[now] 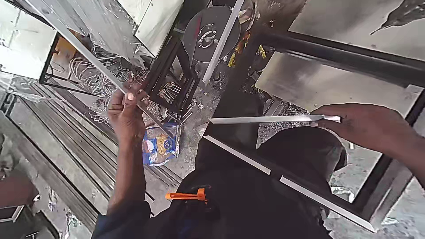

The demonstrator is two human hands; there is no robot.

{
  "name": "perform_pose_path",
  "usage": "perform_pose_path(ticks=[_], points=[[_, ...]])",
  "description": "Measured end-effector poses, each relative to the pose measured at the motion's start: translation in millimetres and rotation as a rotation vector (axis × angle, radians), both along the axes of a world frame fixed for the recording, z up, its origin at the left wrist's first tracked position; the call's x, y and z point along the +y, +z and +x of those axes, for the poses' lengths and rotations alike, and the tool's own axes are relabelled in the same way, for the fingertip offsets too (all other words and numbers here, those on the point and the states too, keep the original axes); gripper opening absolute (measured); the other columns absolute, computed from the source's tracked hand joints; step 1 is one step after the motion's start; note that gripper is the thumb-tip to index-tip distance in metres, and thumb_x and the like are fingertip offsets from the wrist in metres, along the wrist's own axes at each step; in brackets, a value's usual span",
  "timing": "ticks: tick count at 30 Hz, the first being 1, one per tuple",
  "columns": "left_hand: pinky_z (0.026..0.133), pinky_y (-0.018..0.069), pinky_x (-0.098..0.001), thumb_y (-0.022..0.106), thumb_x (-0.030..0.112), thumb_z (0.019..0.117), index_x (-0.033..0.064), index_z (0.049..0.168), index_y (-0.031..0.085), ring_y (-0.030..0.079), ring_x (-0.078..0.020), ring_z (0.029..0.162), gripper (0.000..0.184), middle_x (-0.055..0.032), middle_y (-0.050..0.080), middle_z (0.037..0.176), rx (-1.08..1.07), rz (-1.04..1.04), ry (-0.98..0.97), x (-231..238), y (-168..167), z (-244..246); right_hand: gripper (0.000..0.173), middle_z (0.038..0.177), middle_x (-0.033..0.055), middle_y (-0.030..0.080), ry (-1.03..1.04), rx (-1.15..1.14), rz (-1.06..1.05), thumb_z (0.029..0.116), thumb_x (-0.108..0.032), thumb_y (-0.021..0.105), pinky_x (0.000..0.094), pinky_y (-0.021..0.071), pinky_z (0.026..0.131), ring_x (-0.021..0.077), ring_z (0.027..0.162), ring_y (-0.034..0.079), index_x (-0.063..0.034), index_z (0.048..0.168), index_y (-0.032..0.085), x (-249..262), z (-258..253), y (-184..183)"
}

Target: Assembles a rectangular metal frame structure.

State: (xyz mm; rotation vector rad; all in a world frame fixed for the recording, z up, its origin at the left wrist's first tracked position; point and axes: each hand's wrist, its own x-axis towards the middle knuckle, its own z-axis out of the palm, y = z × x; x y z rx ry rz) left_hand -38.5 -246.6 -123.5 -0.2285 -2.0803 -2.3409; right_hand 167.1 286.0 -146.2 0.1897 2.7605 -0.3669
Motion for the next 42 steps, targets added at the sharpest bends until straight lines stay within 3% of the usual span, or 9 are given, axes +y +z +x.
perform_pose_path(ticks=[6,16,19,23,28,34,36,40,42], points=[[0.089,0.0616,-0.0373,0.06,0.016,0.1035,0.0083,0.135,0.058,0.072,-0.0211,0.107,0.032,-0.0077,0.069,0.128,-0.098,-0.017,0.058,-10.5,-14.1,11.4,0.018,0.095,0.0051,0.074,0.262,0.089,0.063,0.0902,-0.025,0.079,0.0602,0.0536,0.062,0.0334,0.086,0.071,-0.0263,0.108,0.077,-0.9,-41.2,-4.7],[0.089,0.0617,-0.0356,0.063,0.015,0.1022,0.0099,0.136,0.06,0.072,-0.0199,0.107,0.034,-0.0073,0.071,0.126,-0.162,0.006,0.006,-10.7,-27.4,10.5,0.012,0.086,0.0087,0.072,0.451,0.089,0.201,0.0929,-0.021,0.075,0.0579,0.0509,0.059,0.0372,0.081,0.07,-0.0249,0.104,0.076,-37.2,-117.3,16.1],[0.088,0.062,-0.0368,0.062,0.012,0.1017,0.0083,0.135,0.06,0.073,-0.0212,0.107,0.034,-0.0092,0.071,0.127,-0.181,0.022,0.026,-11.4,-31.0,14.2,0.012,0.094,0.0103,0.072,0.473,0.143,0.184,0.0949,-0.02,0.073,0.0618,0.0496,0.057,0.0408,0.083,0.069,-0.0241,0.106,0.075,-47.7,-140.2,13.1],[0.083,0.0637,-0.0381,0.063,0.012,0.1011,0.0079,0.134,0.061,0.074,-0.0224,0.102,0.034,-0.01,0.072,0.125,-0.186,-0.006,0.056,-7.8,-36.6,11.3,0.013,0.108,0.0211,0.065,0.548,0.269,0.115,0.0992,-0.011,0.061,0.0643,0.0508,0.06,0.0479,0.092,0.066,-0.0114,0.107,0.072,-66.1,-177.2,0.3],[0.085,0.0635,-0.0399,0.062,0.013,0.1019,0.0074,0.134,0.061,0.074,-0.0242,0.103,0.033,-0.011,0.071,0.126,-0.186,0.005,0.049,-10.9,-37.1,11.3,0.013,0.116,0.0203,0.06,0.583,0.267,0.058,0.1007,-0.015,0.059,0.0611,0.0524,0.07,0.0458,0.102,0.063,-0.015,0.107,0.07,-89.6,-213.3,-23.6],[0.084,0.0636,-0.0403,0.064,0.011,0.1002,0.0087,0.131,0.063,0.074,-0.0241,0.102,0.031,-0.0114,0.072,0.126,-0.193,0.015,0.051,-9.6,-37.9,9.2,0.015,0.12,0.0173,0.059,0.592,0.243,-0.021,0.095,-0.017,0.063,0.0611,0.0531,0.071,0.0422,0.106,0.062,-0.0173,0.106,0.073,-102.7,-233.2,-31.1],[0.083,0.0633,-0.0391,0.064,0.012,0.1003,0.0093,0.13,0.064,0.074,-0.023,0.101,0.03,-0.0106,0.072,0.125,-0.197,0.015,0.039,-6.2,-37.5,8.4,0.02,0.123,0.0164,0.059,0.571,0.266,-0.087,0.0907,-0.013,0.069,0.0612,0.0546,0.073,0.0406,0.108,0.063,-0.0181,0.11,0.072,-106.1,-235.4,-34.8],[0.081,0.0637,-0.0377,0.068,0.014,0.099,0.0079,0.131,0.063,0.074,-0.0232,0.099,0.032,-0.0129,0.071,0.124,-0.21,0.072,-0.005,0.2,-36.9,4.3,0.066,0.137,0.0192,0.053,0.401,0.301,-0.167,0.0765,-0.008,0.08,0.063,0.056,0.072,0.0435,0.109,0.063,-0.0183,0.137,0.057,-123.1,-227.0,-36.4],[0.077,0.0637,-0.0348,0.067,0.013,0.0993,0.0082,0.129,0.063,0.074,-0.0208,0.092,0.03,-0.0118,0.072,0.119,-0.228,0.126,-0.002,1.9,-34.6,2.3,0.072,0.14,0.0224,0.05,0.253,0.312,-0.174,0.0761,-0.006,0.078,0.0638,0.0554,0.072,0.0459,0.107,0.063,-0.0159,0.143,0.052,-133.1,-214.7,-33.5]])
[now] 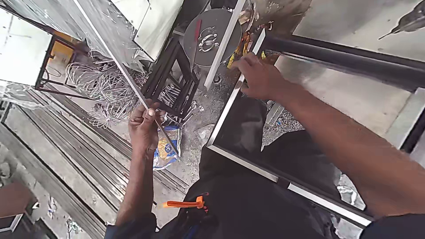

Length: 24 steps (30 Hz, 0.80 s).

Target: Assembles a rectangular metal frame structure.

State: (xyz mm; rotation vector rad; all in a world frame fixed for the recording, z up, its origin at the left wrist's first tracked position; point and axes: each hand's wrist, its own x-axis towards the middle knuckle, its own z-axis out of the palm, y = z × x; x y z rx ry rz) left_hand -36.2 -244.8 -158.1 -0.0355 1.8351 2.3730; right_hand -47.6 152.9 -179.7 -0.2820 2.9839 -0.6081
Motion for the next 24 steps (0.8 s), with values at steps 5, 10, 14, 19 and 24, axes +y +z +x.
perform_pose_path(ticks=[5,10,14,19,24], points=[[0.061,0.0587,-0.0238,0.057,0.014,0.1047,0.0147,0.119,0.062,0.064,-0.0085,0.067,0.015,-0.0001,0.066,0.092,-0.063,0.107,0.087,4.6,3.2,-5.8,0.066,0.131,0.0211,0.063,-0.573,0.022,-0.235,0.0981,-0.037,0.065,0.0645,0.0519,0.092,0.0412,0.113,0.065,-0.0086,0.153,0.042,1.2,19.4,-8.0],[0.061,0.0592,-0.025,0.049,0.02,0.1096,0.0132,0.116,0.062,0.067,-0.0111,0.071,0.016,-0.0052,0.069,0.1,-0.1,0.152,0.169,24.2,6.6,-10.6,0.059,0.116,0.0114,0.073,-0.691,-0.142,-0.323,0.0963,-0.05,0.066,0.067,0.0501,0.091,0.0354,0.107,0.069,-0.0176,0.144,0.059,9.2,8.5,-27.2],[0.076,0.063,-0.03,0.053,0.018,0.108,0.0122,0.124,0.06,0.072,-0.0146,0.09,0.018,-0.0068,0.07,0.111,-0.06,0.211,0.074,40.7,8.7,-12.1,0.067,0.115,0.0126,0.072,-0.733,-0.086,-0.372,0.0902,-0.046,0.074,0.0663,0.0506,0.089,0.0363,0.105,0.068,-0.0154,0.146,0.055,3.9,5.0,-27.5],[0.072,0.0624,-0.029,0.069,0.018,0.0989,0.0167,0.122,0.064,0.071,-0.0133,0.086,0.023,-0.0074,0.071,0.113,-0.049,0.265,-0.169,79.8,8.9,-3.5,0.044,0.099,0.0068,0.073,-0.476,-0.039,-0.494,0.0974,-0.048,0.066,0.0515,0.0561,0.08,0.0225,0.086,0.069,-0.014,0.125,0.068,-13.7,28.9,20.1],[0.073,0.0643,-0.038,0.072,0.007,0.0944,0.0118,0.119,0.063,0.073,-0.0182,0.08,0.026,-0.008,0.074,0.1,-0.046,0.189,-0.36,140.1,-2.8,20.3,0.052,0.092,-0.0056,0.075,-0.157,-0.206,-0.462,0.0871,-0.056,0.074,0.0485,0.0599,0.069,0.0132,0.077,0.069,-0.023,0.127,0.069,-21.0,85.2,66.5]])
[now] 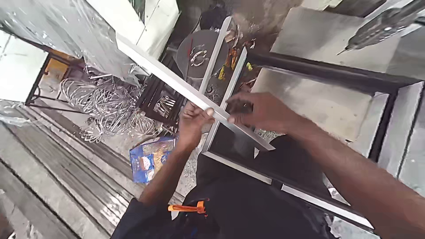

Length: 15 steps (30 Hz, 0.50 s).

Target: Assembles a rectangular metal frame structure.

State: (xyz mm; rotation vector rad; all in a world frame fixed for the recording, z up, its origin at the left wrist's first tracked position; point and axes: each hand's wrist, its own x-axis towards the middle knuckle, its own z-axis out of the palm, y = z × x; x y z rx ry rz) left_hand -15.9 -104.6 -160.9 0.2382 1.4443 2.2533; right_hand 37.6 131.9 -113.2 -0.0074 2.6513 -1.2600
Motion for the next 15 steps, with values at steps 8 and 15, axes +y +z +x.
perform_pose_path(ticks=[8,15], points=[[0.087,0.0648,-0.034,0.082,0.007,0.0854,0.002,0.103,0.077,0.076,-0.0118,0.091,0.019,-0.0044,0.079,0.096,0.461,-0.279,-0.115,70.5,-7.8,30.0,0.028,0.091,-0.0018,0.074,-0.316,0.223,0.283,0.0884,-0.047,0.075,0.0458,0.0557,0.074,0.0195,0.084,0.067,-0.026,0.107,0.078,47.5,93.6,-6.2],[0.105,0.0546,-0.0448,0.078,0.043,0.0896,0.0045,0.152,0.044,0.061,-0.0251,0.129,0.081,-0.0156,0.054,0.15,0.503,-0.836,-0.119,92.2,-40.1,-62.1,0.034,0.098,0.0102,0.076,-0.571,0.356,0.526,0.0949,-0.043,0.066,0.0565,0.0539,0.079,0.0341,0.091,0.068,-0.0166,0.112,0.078,149.7,175.6,-20.2]])
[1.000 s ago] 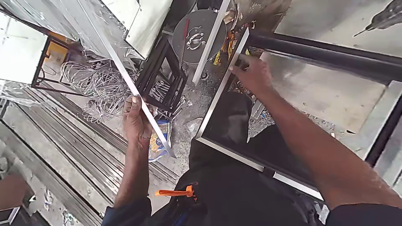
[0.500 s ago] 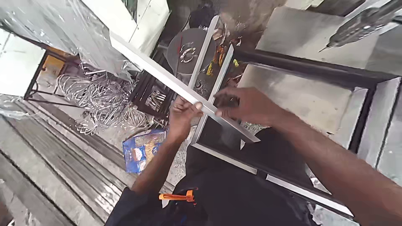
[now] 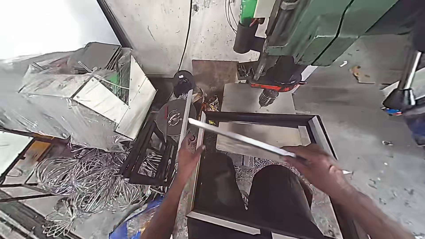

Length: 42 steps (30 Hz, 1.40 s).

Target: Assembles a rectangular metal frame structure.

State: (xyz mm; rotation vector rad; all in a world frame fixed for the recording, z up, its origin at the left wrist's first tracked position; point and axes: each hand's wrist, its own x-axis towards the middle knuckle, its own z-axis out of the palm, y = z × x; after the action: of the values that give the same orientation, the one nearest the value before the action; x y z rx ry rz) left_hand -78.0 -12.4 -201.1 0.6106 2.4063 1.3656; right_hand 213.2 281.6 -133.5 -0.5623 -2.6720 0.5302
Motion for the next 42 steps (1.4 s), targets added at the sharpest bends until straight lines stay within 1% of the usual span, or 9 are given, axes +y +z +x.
perform_pose_path(ticks=[3,5,9,16,21,27,36,39,42], points=[[0.104,0.0558,-0.0445,0.078,0.048,0.089,0.0037,0.159,0.03,0.063,-0.0247,0.127,0.095,-0.0177,0.056,0.147,-0.209,-0.015,-0.033,20.3,-19.1,-25.9,0.033,0.102,0.0152,0.075,-0.072,-0.079,0.072,0.0965,-0.042,0.066,0.0648,0.0507,0.081,0.0442,0.096,0.067,-0.017,0.116,0.077,39.6,13.7,-2.0],[0.108,0.0537,-0.0445,0.079,0.039,0.0887,0.0034,0.156,0.037,0.063,-0.0232,0.127,0.087,-0.0162,0.059,0.145,-0.244,-0.059,-0.068,27.7,-32.4,-35.1,0.028,0.101,0.0149,0.074,-0.099,-0.135,0.102,0.0965,-0.038,0.067,0.0674,0.0493,0.077,0.0471,0.098,0.065,-0.0217,0.117,0.076,59.8,14.4,-4.5],[0.099,0.0582,-0.0421,0.076,0.026,0.0917,0.0048,0.138,0.061,0.071,-0.0173,0.109,0.054,-0.01,0.073,0.121,-0.209,-0.057,-0.128,28.3,-37.2,-38.8,0.022,0.099,0.0132,0.075,-0.097,-0.173,0.14,0.0974,-0.033,0.069,0.067,0.05,0.073,0.0461,0.097,0.066,-0.0263,0.118,0.075,80.8,1.1,-13.6],[0.098,0.0598,-0.0373,0.078,0.014,0.0906,-0.0003,0.137,0.061,0.072,-0.0175,0.109,0.051,-0.0119,0.074,0.121,-0.362,0.173,-0.138,23.9,-34.5,-36.0,0.025,0.11,0.0106,0.075,-0.047,-0.205,0.137,0.0979,-0.03,0.07,0.0662,0.0525,0.082,0.042,0.107,0.067,-0.0264,0.122,0.075,98.7,-42.6,-33.8],[0.097,0.0603,-0.0374,0.078,0.011,0.0903,-0.0019,0.137,0.061,0.073,-0.0194,0.107,0.051,-0.0136,0.074,0.119,-0.392,0.215,-0.134,25.9,-37.1,-34.8,0.023,0.104,0.0101,0.075,-0.04,-0.236,0.164,0.096,-0.03,0.073,0.0631,0.0525,0.074,0.041,0.103,0.067,-0.0239,0.118,0.076,98.7,-70.9,-33.1],[0.083,0.0633,-0.044,0.079,0.025,0.09,0.0067,0.123,0.07,0.074,-0.0196,0.091,0.038,-0.0088,0.076,0.102,-0.24,0.021,-0.154,22.6,-30.0,-28.8,0.027,0.118,0.0092,0.073,-0.097,-0.401,-0.027,0.0967,-0.033,0.068,0.0656,0.0482,0.097,0.038,0.119,0.062,-0.0276,0.123,0.074,107.9,-86.1,-34.0],[0.087,0.0626,-0.04,0.076,0.019,0.0909,0.0079,0.135,0.064,0.073,-0.0175,0.101,0.047,-0.0098,0.074,0.117,-0.27,0.048,-0.135,18.0,-26.8,-28.5,0.03,0.123,0.0013,0.071,-0.02,-0.29,-0.042,0.0965,-0.039,0.066,0.053,0.0513,0.098,0.0265,0.119,0.062,-0.0328,0.125,0.072,125.0,-97.0,-49.9],[0.102,0.0561,-0.0429,0.078,0.025,0.0912,0.0048,0.151,0.05,0.065,-0.0225,0.123,0.069,-0.0173,0.061,0.143,-0.041,-0.038,-0.091,13.5,-20.6,-21.8,0.041,0.122,0.0064,0.068,-0.151,-0.146,-0.062,0.0928,-0.046,0.069,0.0499,0.0557,0.091,0.0253,0.112,0.065,-0.0305,0.13,0.07,110.8,-83.4,-45.2],[0.091,0.0592,-0.0394,0.075,0.024,0.094,-0.004,0.141,0.055,0.068,-0.0238,0.109,0.058,-0.0245,0.062,0.134,0.286,0.043,-0.135,18.9,-14.1,0.7,0.041,0.117,0.0077,0.071,-0.435,-0.061,-0.083,0.0922,-0.051,0.068,0.0529,0.0583,0.083,0.0273,0.104,0.069,-0.0246,0.123,0.072,90.6,-35.5,-27.3]])
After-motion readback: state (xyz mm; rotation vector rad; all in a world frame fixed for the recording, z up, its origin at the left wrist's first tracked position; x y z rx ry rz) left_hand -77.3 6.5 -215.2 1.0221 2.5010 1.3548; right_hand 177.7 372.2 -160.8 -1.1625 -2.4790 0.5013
